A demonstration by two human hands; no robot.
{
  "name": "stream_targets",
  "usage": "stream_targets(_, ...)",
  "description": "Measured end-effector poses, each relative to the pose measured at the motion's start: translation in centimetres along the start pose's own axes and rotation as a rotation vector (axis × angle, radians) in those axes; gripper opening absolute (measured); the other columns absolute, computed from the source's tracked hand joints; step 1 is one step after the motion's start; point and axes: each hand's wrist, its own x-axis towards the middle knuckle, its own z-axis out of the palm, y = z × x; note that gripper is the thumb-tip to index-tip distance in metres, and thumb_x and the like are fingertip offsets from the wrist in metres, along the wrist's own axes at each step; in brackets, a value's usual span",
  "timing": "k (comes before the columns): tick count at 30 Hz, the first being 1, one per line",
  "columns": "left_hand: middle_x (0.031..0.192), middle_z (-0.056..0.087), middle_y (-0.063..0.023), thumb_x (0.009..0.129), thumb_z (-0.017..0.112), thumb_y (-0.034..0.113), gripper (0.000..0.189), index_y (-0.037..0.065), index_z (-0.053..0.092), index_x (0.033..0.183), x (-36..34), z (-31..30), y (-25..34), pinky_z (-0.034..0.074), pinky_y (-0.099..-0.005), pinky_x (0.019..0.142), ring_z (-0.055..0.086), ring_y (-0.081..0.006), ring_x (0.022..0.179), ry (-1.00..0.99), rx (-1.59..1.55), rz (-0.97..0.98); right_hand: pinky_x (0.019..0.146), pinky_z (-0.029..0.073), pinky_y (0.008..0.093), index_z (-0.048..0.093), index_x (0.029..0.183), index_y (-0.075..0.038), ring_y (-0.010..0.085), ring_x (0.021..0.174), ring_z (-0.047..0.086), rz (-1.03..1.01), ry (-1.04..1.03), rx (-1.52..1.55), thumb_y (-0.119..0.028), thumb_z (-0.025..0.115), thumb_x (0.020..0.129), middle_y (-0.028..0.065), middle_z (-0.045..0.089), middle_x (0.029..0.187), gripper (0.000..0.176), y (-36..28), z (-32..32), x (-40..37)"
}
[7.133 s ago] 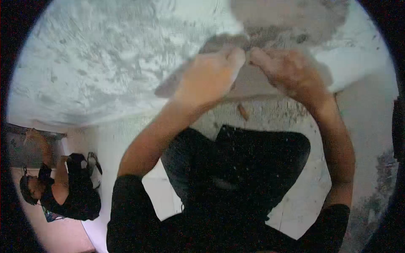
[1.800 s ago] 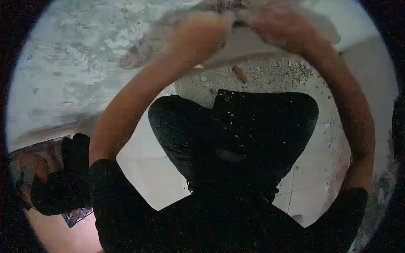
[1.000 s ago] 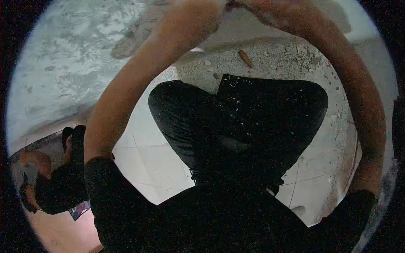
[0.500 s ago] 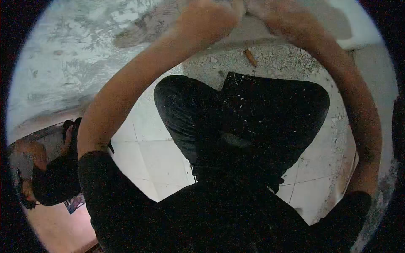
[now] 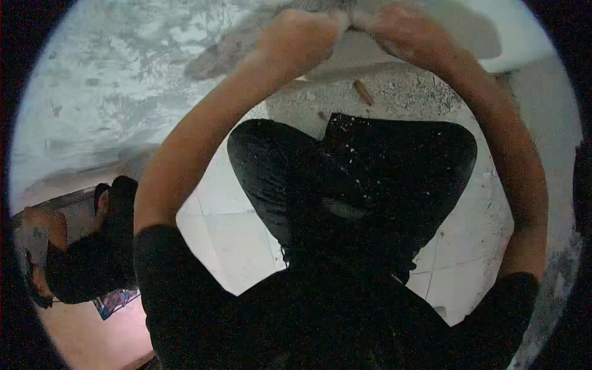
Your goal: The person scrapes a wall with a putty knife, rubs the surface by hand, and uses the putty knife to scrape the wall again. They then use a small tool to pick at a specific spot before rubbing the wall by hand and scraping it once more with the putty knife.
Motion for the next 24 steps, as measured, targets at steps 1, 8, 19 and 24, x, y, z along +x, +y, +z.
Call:
stream_targets(1, 0.058, 0.058, -0.0097, 0.073, 0.052, 0.009, 0.008, 0.005, 0.05, 0.08, -0.3, 0.3, 0.0, 0.049, -0.037, 0.05, 0.061, -0.0249, 0.053, 0.003, 0.003, -0.002, 0.07, 0.046, 0.0382, 0.047, 0.113, -0.017, 0.0264, 0.085, 0.054, -0.003, 0.002, -0.003, -0.007, 0.049, 0.077, 0.0113, 0.055, 0.084, 0.037, 0.0, 0.1, -0.3)
stream_targets(8, 0.061, 0.057, -0.0109, 0.075, 0.052, 0.014, 0.012, 0.008, 0.05, 0.085, -1.1, 2.5, 0.1, 0.047, -0.0386, 0.046, 0.06, -0.0271, 0.054, -0.161, 0.095, 0.001, 0.073, 0.046, 0.0385, 0.047, 0.111, -0.016, 0.026, 0.087, 0.054, -0.117, 0.173, -0.057, -0.011, 0.052, 0.077, 0.0074, 0.055, 0.095, 0.035, 0.6, 3.5, -0.4)
stream_targets(19, 0.058, 0.058, -0.0085, 0.074, 0.051, 0.013, 0.009, 0.005, 0.052, 0.079, 0.6, -1.0, 0.5, 0.049, -0.0337, 0.046, 0.06, -0.0227, 0.052, -0.047, 0.131, 0.068, 0.101, 0.026, 0.0332, 0.032, 0.13, -0.018, 0.0205, 0.118, 0.038, -0.227, -0.282, -0.244, -0.027, 0.055, 0.079, 0.0149, 0.042, 0.126, 0.056, 0.1, -1.6, -0.3)
stream_targets(24, 0.063, 0.059, -0.0119, 0.073, 0.052, 0.01, 0.01, 0.004, 0.052, 0.081, 0.5, 2.1, -0.3, 0.049, -0.0362, 0.047, 0.061, -0.0247, 0.055, -0.174, 0.142, 0.079, 0.07, 0.046, 0.0382, 0.045, 0.115, -0.014, 0.0252, 0.083, 0.055, -0.356, 0.216, -0.307, -0.01, 0.053, 0.076, 0.0088, 0.055, 0.091, 0.041, 4.8, 7.2, -0.4)
